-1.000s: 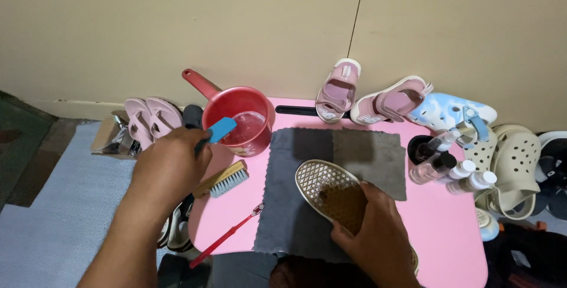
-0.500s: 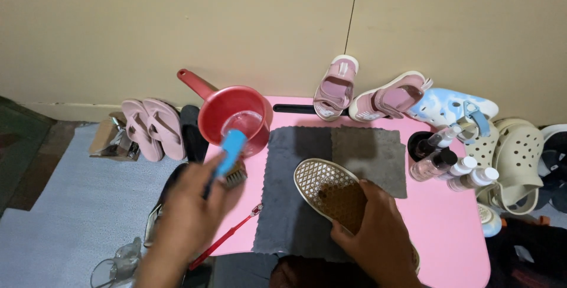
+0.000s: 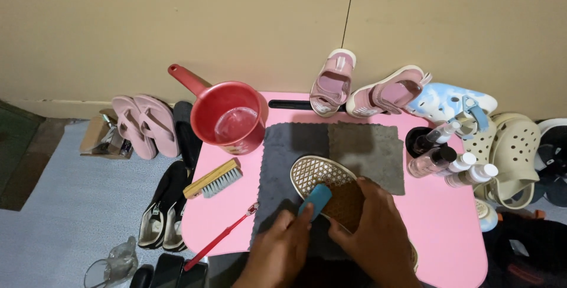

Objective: Cleaning the sole of a checkered shoe using a small brush and soapy water on a low table.

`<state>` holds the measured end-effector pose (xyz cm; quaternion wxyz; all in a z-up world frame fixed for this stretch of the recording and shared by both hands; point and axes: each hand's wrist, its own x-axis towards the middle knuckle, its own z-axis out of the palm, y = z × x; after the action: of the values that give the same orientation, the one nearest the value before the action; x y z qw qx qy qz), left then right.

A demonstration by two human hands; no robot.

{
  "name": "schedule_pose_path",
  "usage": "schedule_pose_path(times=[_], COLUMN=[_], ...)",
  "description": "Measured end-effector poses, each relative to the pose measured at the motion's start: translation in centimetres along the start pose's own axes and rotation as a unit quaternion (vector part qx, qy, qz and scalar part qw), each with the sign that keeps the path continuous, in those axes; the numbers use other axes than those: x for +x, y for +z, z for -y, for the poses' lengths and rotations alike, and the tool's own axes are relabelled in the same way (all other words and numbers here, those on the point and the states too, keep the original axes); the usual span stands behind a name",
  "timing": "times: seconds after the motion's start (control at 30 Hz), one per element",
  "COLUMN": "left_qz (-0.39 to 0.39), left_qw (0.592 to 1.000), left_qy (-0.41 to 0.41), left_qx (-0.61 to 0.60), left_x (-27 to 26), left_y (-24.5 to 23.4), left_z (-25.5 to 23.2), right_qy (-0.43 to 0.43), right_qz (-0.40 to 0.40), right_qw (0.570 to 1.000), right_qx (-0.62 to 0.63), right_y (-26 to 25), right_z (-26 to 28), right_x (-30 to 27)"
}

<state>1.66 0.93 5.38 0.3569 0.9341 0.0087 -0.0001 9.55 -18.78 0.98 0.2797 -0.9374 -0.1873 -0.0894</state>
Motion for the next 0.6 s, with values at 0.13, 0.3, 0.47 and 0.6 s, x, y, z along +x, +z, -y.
schedule_pose_path(times=[0.13, 0.3, 0.47, 0.6], left_qz=[-0.034, 0.002, 0.000, 0.100], left_qw=[0.977, 0.996, 0.812, 0.812], left_qy=[-0.207, 0.006, -0.484, -0.521], left_qx=[-0.039, 0.089, -0.327, -0.242], left_x=[0.5, -1.0, 2.0, 1.4], left_y=[0.7, 2.6, -5.0, -3.5], left_z=[2.3, 3.9, -5.5, -2.7], right_qy=[-0.006, 0.008, 0.022, 0.060], right_qz=[0.004, 0.011, 0.032, 0.065], right_qw=[1.000, 1.000, 0.999, 0.996], right_qx=[0.000, -0.001, -0.002, 0.013], right_y=[-0.2, -0.2, -0.4, -1.0], right_z=[0.1, 0.1, 0.3, 0.6], right_x=[-0.2, 0.1, 0.1, 0.4])
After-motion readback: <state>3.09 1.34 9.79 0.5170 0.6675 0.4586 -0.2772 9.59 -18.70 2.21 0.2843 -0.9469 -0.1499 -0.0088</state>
